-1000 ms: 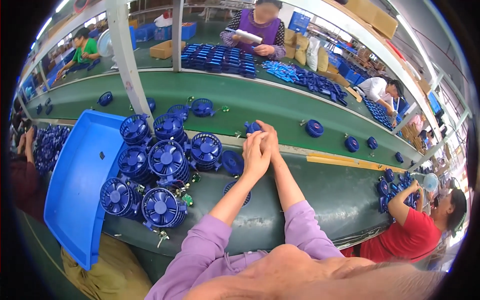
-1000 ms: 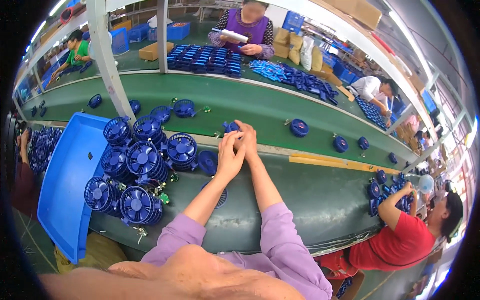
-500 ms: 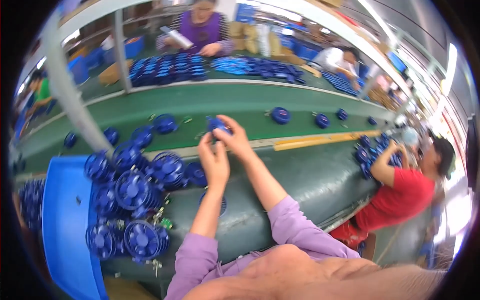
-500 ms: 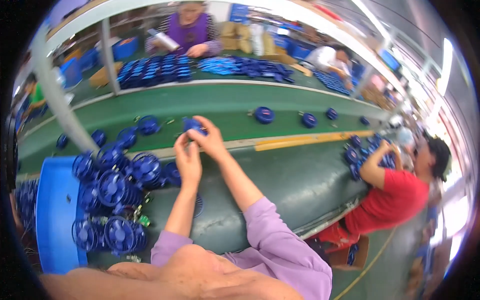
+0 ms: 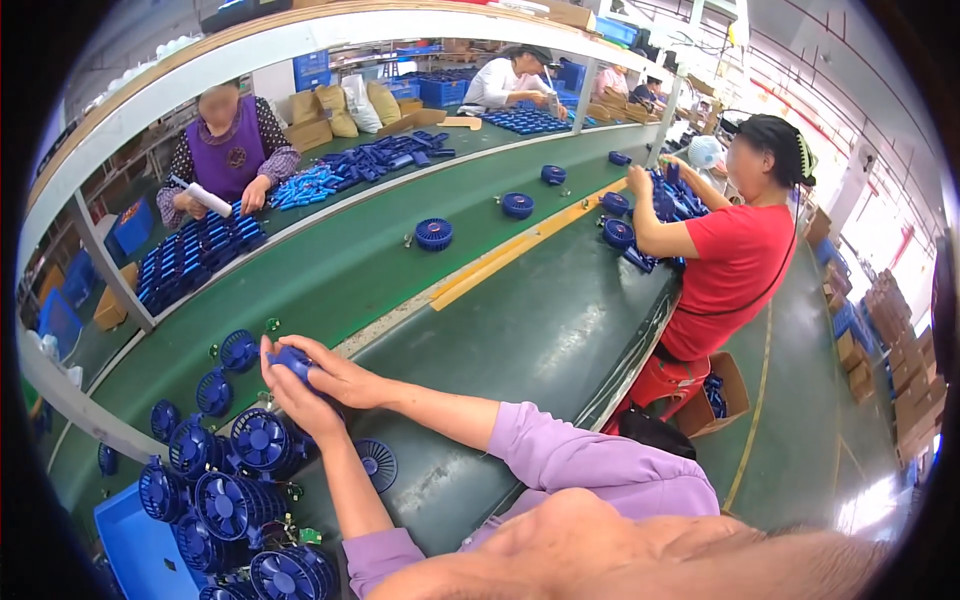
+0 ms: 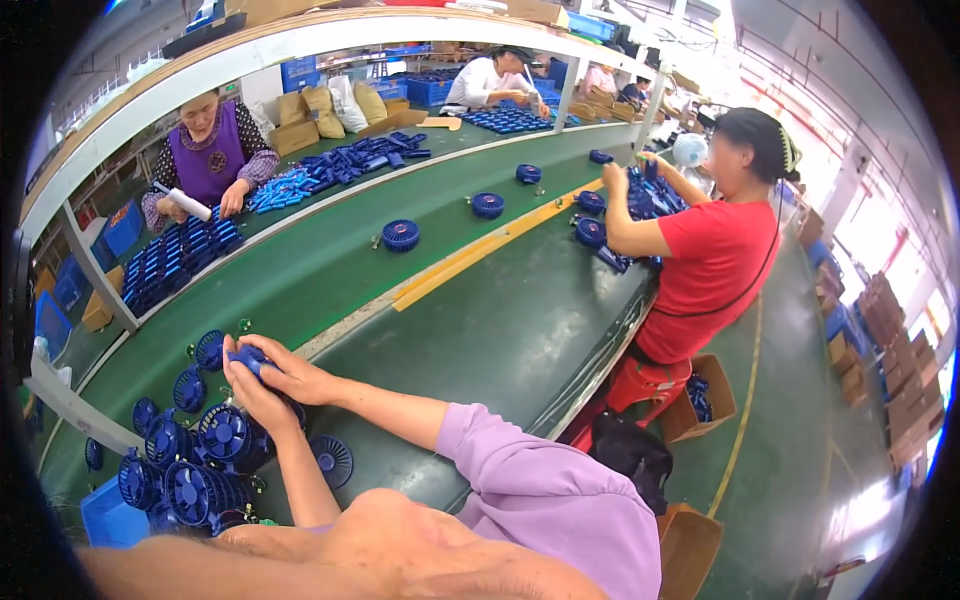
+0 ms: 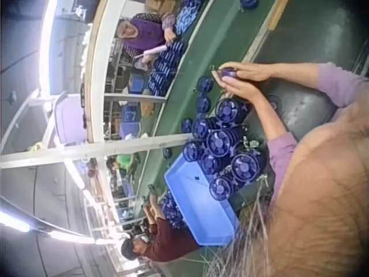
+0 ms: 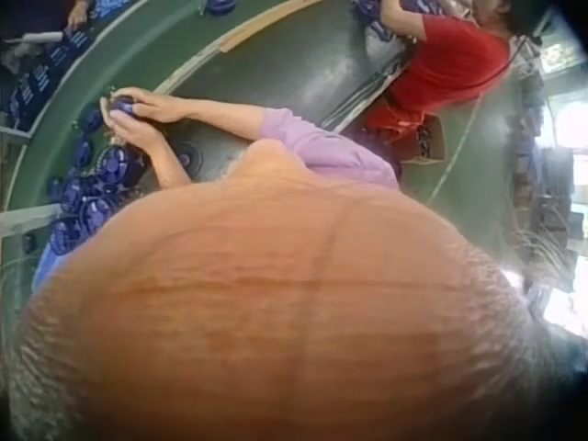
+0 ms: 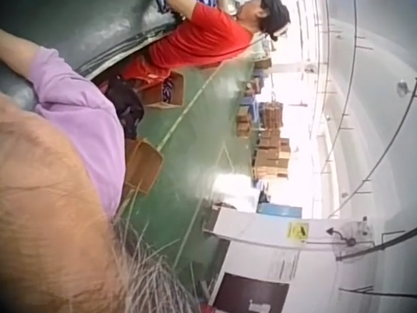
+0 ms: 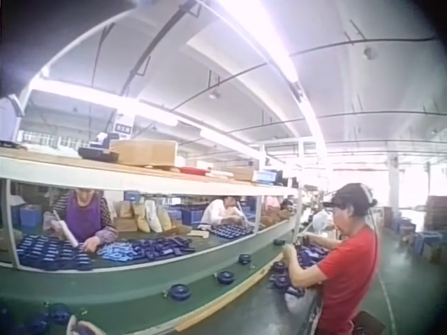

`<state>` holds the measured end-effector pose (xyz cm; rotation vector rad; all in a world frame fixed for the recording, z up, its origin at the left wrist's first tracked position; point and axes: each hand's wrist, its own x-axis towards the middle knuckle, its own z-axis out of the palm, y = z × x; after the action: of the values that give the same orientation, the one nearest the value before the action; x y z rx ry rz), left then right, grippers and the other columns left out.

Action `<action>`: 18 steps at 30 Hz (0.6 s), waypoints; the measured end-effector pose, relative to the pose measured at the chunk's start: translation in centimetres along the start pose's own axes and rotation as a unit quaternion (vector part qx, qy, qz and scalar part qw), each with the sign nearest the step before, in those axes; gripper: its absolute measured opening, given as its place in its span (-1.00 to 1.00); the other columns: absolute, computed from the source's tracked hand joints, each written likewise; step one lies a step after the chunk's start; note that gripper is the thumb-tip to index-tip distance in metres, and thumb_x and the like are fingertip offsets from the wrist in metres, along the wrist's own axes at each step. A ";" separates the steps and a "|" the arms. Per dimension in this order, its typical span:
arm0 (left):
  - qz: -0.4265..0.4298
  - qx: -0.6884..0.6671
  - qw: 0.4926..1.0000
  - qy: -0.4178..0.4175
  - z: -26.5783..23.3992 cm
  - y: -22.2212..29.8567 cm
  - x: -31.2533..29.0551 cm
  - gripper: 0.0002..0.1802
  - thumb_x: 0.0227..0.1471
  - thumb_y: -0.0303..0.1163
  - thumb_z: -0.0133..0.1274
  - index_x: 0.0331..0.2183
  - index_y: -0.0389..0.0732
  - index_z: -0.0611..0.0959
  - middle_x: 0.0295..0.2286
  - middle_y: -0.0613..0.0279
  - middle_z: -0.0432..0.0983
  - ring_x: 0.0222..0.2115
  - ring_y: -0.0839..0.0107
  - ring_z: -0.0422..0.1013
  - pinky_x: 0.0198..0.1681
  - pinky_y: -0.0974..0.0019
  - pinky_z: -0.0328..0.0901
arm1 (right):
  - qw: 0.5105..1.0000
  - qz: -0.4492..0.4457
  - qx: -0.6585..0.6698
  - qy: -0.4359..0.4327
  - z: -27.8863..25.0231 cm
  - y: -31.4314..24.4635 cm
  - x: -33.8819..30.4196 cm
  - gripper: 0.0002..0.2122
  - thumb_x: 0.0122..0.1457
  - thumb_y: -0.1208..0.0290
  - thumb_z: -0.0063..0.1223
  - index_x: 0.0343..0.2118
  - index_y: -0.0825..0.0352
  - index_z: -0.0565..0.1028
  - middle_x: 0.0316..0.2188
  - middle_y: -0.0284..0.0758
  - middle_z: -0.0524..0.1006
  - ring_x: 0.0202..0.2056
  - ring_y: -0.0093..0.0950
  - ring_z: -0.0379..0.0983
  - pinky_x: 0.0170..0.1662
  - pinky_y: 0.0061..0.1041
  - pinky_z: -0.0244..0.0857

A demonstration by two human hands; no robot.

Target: Assembling small blue fan components on a factory production line.

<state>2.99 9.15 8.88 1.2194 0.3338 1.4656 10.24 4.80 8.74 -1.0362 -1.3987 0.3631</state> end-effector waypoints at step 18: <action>-0.044 0.312 0.922 -0.226 -0.1 -4.4 -2.7 -0.49 0.02 -0.17 0.05 -0.10 -0.39 0.49 -0.05 -0.27 0.36 0.03 -0.10 0.26 0.10 0.04 0.16 | 0.957 0.115 -0.147 0.221 -7.1 5.9 1.5 -0.61 0.13 0.25 0.10 -0.04 0.36 0.44 -0.10 -0.09 0.48 -0.06 -0.29 0.42 -0.01 -0.36 0.30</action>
<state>4.89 8.29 4.21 1.9801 0.5507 0.9731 19.09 6.43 6.24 -1.4325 -0.9448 0.0771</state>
